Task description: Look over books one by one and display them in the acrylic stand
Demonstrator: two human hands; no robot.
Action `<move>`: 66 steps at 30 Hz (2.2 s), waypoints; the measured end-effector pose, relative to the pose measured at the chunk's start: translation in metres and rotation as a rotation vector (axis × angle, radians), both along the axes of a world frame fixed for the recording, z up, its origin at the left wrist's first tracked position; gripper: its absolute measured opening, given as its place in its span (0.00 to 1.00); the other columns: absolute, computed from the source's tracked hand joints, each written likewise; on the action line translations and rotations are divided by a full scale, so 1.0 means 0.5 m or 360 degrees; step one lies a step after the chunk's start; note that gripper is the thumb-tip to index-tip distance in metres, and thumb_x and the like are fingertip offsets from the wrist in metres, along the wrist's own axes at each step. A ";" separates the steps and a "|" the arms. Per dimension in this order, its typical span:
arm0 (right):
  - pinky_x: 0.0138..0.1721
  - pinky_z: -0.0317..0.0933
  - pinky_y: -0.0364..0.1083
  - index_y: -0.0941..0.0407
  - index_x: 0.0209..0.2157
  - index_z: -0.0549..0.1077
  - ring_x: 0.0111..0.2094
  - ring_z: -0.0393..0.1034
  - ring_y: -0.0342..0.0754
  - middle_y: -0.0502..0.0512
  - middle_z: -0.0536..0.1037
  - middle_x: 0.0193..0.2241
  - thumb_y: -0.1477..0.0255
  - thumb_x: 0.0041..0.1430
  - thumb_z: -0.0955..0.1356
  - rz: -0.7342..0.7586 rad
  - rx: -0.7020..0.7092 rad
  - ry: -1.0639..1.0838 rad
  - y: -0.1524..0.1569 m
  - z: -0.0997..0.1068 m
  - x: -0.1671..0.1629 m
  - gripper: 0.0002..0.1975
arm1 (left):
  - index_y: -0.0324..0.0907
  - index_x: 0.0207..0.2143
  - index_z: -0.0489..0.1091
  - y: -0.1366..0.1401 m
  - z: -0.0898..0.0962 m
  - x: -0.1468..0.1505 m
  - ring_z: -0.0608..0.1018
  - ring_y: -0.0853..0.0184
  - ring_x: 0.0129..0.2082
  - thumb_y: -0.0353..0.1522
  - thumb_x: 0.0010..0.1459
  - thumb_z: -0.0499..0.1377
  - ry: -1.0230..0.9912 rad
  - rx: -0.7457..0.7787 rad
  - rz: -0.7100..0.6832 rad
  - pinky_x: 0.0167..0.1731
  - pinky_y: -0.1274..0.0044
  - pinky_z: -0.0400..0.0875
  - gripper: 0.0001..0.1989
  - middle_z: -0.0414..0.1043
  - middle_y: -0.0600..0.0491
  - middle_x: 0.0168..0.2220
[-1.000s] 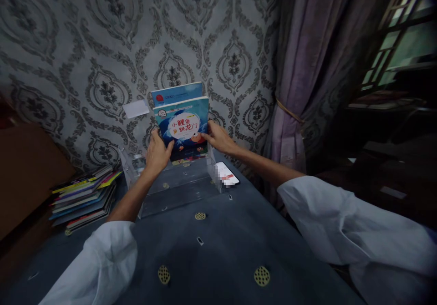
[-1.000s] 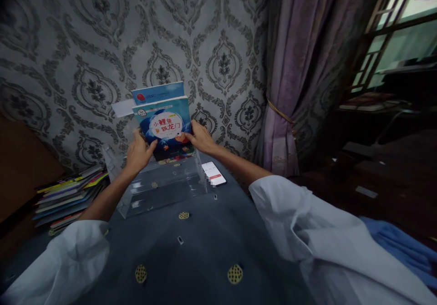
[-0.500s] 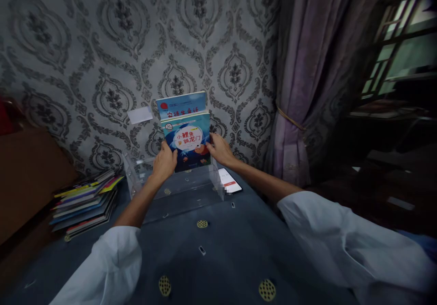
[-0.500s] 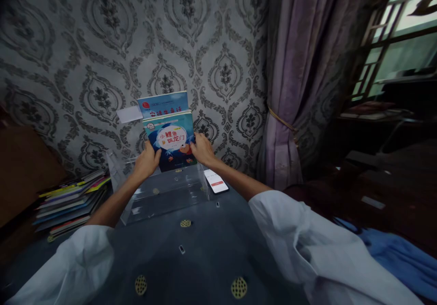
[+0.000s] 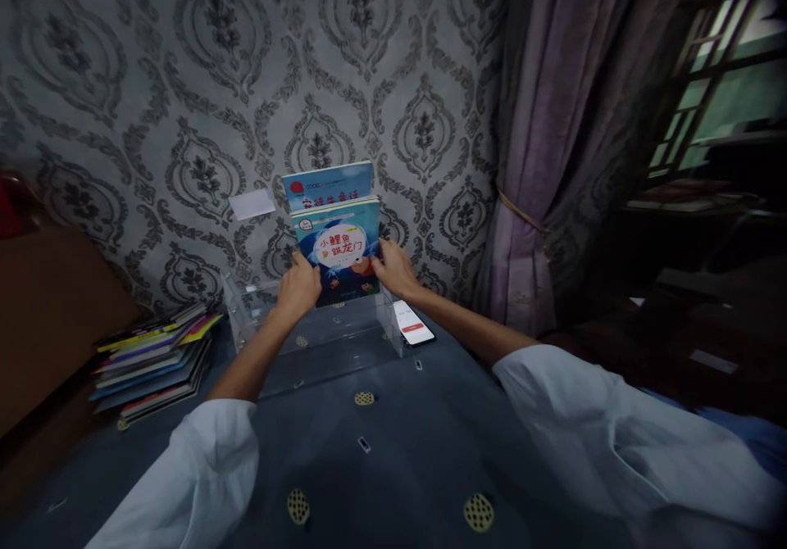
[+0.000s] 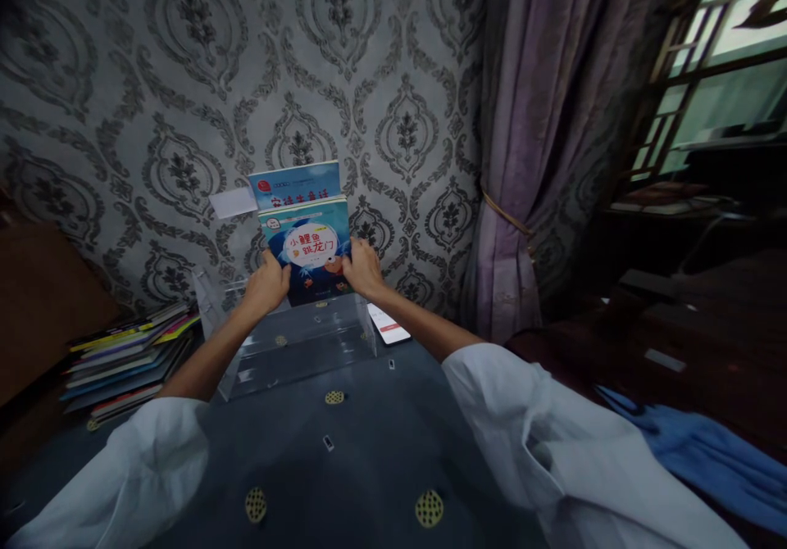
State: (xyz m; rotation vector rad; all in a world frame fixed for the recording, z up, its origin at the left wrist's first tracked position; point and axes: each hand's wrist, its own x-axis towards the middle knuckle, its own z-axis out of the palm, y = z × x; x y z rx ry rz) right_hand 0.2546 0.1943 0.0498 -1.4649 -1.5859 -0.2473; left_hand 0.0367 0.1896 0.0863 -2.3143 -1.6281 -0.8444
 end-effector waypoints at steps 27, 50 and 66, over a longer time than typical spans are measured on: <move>0.57 0.67 0.62 0.48 0.60 0.68 0.57 0.70 0.57 0.60 0.75 0.55 0.68 0.68 0.60 0.0821 -0.0370 0.0155 -0.316 -0.287 -0.144 0.22 | 0.37 0.58 0.61 -0.034 -0.184 -0.277 0.67 0.54 0.60 0.30 0.64 0.50 -0.0165 0.0395 -0.0273 0.61 0.60 0.61 0.20 0.66 0.39 0.57; 0.58 0.68 0.58 0.52 0.50 0.78 0.57 0.72 0.57 0.62 0.76 0.55 0.63 0.70 0.61 0.0939 -0.0690 0.0163 -0.347 -0.385 -0.150 0.17 | 0.37 0.65 0.62 0.245 -0.124 -0.664 0.67 0.43 0.63 0.51 0.66 0.43 0.0451 -0.0597 0.0804 0.57 0.49 0.64 0.35 0.63 0.36 0.64; 0.56 0.70 0.57 0.51 0.49 0.78 0.54 0.74 0.56 0.62 0.77 0.53 0.66 0.70 0.61 0.0973 -0.0624 0.0072 -0.347 -0.381 -0.151 0.16 | 0.35 0.52 0.72 0.142 -0.111 -0.648 0.72 0.47 0.55 0.36 0.67 0.48 0.0959 -0.0337 0.0811 0.50 0.55 0.69 0.20 0.70 0.34 0.54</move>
